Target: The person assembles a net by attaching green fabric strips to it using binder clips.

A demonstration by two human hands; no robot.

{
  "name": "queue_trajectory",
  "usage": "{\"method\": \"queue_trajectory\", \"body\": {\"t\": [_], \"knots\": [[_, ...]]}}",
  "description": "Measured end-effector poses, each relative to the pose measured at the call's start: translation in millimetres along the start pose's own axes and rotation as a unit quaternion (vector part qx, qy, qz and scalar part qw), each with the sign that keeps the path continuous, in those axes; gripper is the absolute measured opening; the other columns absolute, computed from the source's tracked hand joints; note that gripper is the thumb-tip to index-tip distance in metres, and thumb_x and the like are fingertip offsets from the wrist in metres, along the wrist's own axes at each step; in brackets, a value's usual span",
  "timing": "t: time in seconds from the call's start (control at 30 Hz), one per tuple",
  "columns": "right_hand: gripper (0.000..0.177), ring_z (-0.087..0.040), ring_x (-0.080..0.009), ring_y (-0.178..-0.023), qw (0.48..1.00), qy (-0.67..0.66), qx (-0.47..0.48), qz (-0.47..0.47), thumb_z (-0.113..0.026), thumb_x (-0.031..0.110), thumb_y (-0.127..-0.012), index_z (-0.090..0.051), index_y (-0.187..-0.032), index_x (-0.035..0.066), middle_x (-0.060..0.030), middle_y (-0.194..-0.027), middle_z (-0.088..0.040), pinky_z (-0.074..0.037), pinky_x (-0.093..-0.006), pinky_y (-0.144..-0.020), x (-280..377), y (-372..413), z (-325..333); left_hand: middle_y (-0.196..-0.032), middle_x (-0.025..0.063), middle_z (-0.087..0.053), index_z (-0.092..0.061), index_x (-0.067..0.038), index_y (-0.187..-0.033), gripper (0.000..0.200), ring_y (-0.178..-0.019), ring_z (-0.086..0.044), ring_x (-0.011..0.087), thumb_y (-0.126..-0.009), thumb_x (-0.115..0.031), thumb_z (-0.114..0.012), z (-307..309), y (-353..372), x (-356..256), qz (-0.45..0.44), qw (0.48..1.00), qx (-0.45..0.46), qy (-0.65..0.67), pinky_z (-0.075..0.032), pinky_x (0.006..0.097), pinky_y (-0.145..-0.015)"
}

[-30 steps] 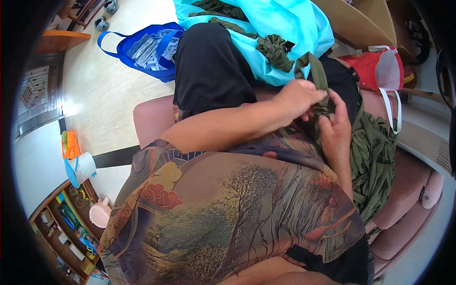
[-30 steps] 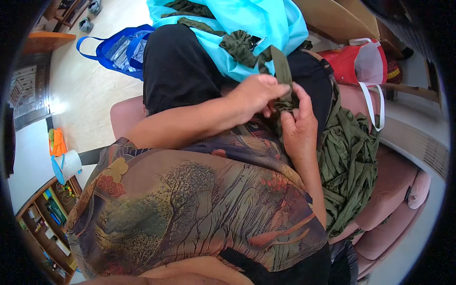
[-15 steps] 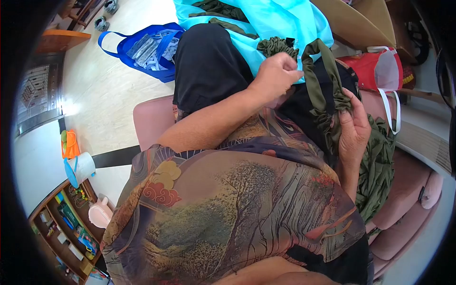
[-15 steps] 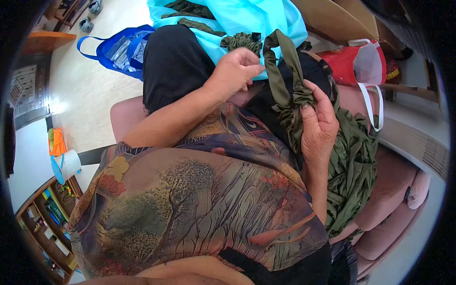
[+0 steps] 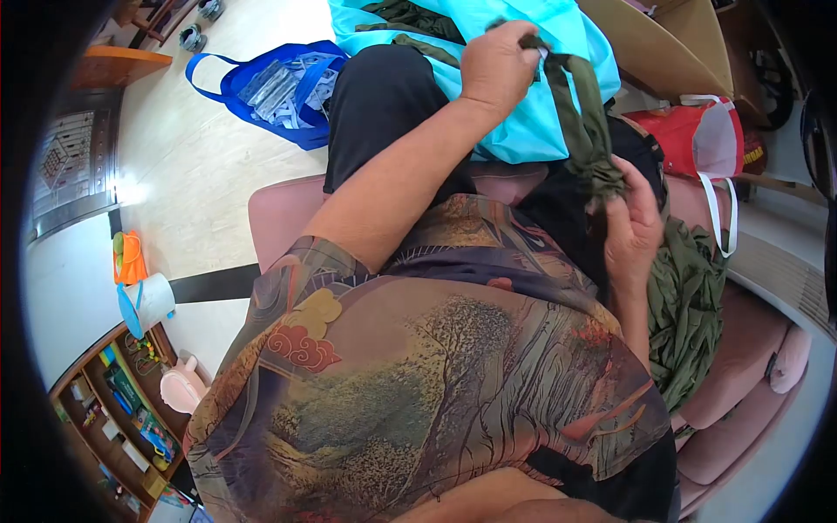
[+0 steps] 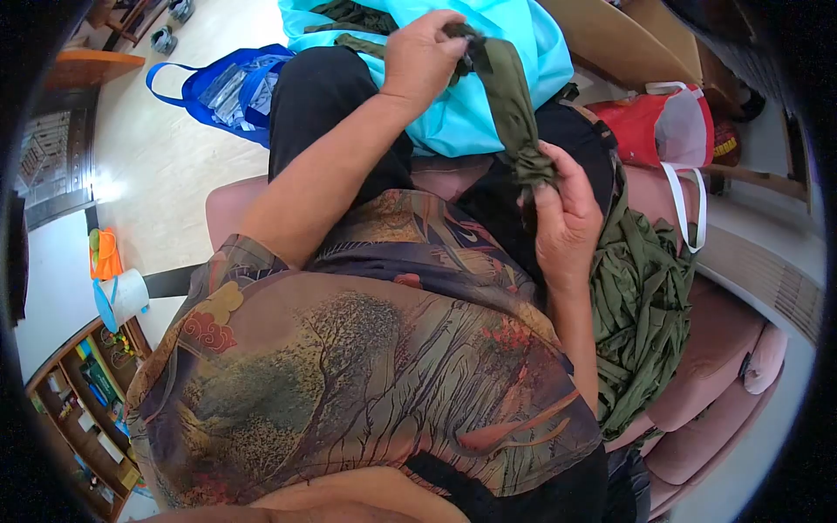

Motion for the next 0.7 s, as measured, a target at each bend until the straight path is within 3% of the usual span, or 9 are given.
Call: {"method": "queue_trajectory", "body": {"t": [0.07,0.1,0.2,0.3,0.47,0.7], "knots": [[0.035,-0.054,-0.0058,-0.074,0.998,0.052,-0.022,-0.016,-0.052,-0.004,-0.092,-0.056,-0.127,0.002,-0.0011,-0.092,-0.064,-0.045,-0.0201,-0.067,-25.6,-1.5,0.0,-0.082,0.0122,-0.066,-0.063,-0.002,-0.104,0.029,-0.061,-0.065,0.0216,-0.086,-0.025,-0.063,-25.1,22.3,37.9,0.209,0.962,0.042,0.171,-0.05,0.0332,-0.048],[0.036,-0.054,-0.0055,-0.071,0.993,0.117,-0.015,-0.014,-0.053,-0.004,-0.091,-0.057,-0.126,0.003,-0.0005,-0.087,-0.063,-0.045,-0.02,-0.066,-33.6,0.7,-0.7,-0.079,0.0125,-0.063,-0.059,0.004,-0.102,0.04,-0.058,-0.06,0.0163,-0.091,-0.034,-0.062,-19.5,39.1,25.8,0.292,0.935,0.061,0.194,-0.046,0.0269,-0.042],[0.037,-0.054,-0.0071,-0.067,0.978,0.207,0.0,-0.013,-0.057,-0.003,-0.087,-0.059,-0.123,0.006,-0.0043,-0.074,-0.061,-0.046,-0.0215,-0.064,-33.0,8.6,-7.5,-0.08,0.0103,-0.062,-0.059,0.002,-0.096,0.041,-0.053,-0.055,0.0138,-0.093,-0.039,-0.061,-32.2,83.5,22.0,0.444,0.811,0.204,0.323,-0.045,0.025,-0.043],[0.039,-0.06,-0.013,-0.067,0.965,0.263,0.023,0.005,-0.058,-0.002,-0.086,-0.059,-0.123,0.008,-0.0094,-0.076,-0.063,-0.048,-0.0252,-0.064,-23.1,11.9,-11.7,-0.08,0.0068,-0.061,-0.06,-0.002,-0.09,0.043,-0.053,-0.053,0.0115,-0.094,-0.044,-0.058,-41.2,90.1,13.2,0.465,0.766,0.209,0.393,-0.045,0.0241,-0.045],[0.039,-0.068,-0.0269,-0.071,0.947,0.317,0.042,-0.033,-0.061,0.0,-0.084,-0.06,-0.121,0.011,-0.0169,-0.081,-0.066,-0.051,-0.0317,-0.064,-18.7,23.9,-9.0,-0.078,0.0033,-0.059,-0.06,-0.005,-0.085,0.032,-0.058,-0.055,0.0111,-0.092,-0.036,-0.064,-42.3,92.1,9.2,0.464,0.768,0.197,0.396,-0.047,0.0233,-0.049],[0.037,-0.067,-0.0339,-0.071,0.925,0.37,0.076,-0.034,-0.063,0.003,-0.082,-0.061,-0.118,0.011,-0.0192,-0.078,-0.066,-0.051,-0.0379,-0.063,-1.0,36.1,-7.2,-0.071,0.0016,-0.057,-0.058,-0.008,-0.078,0.028,-0.058,-0.054,0.0108,-0.091,-0.03,-0.067,-39.9,117.6,3.9,0.506,0.746,0.248,0.354,-0.047,0.0243,-0.049]]}}
Point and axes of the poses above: each hand's wrist, its own y-axis away from the middle knuckle, its own z-axis out of the back of the hand, x = y × z, the point moved 7 cm from there along -y, towards the middle knuckle
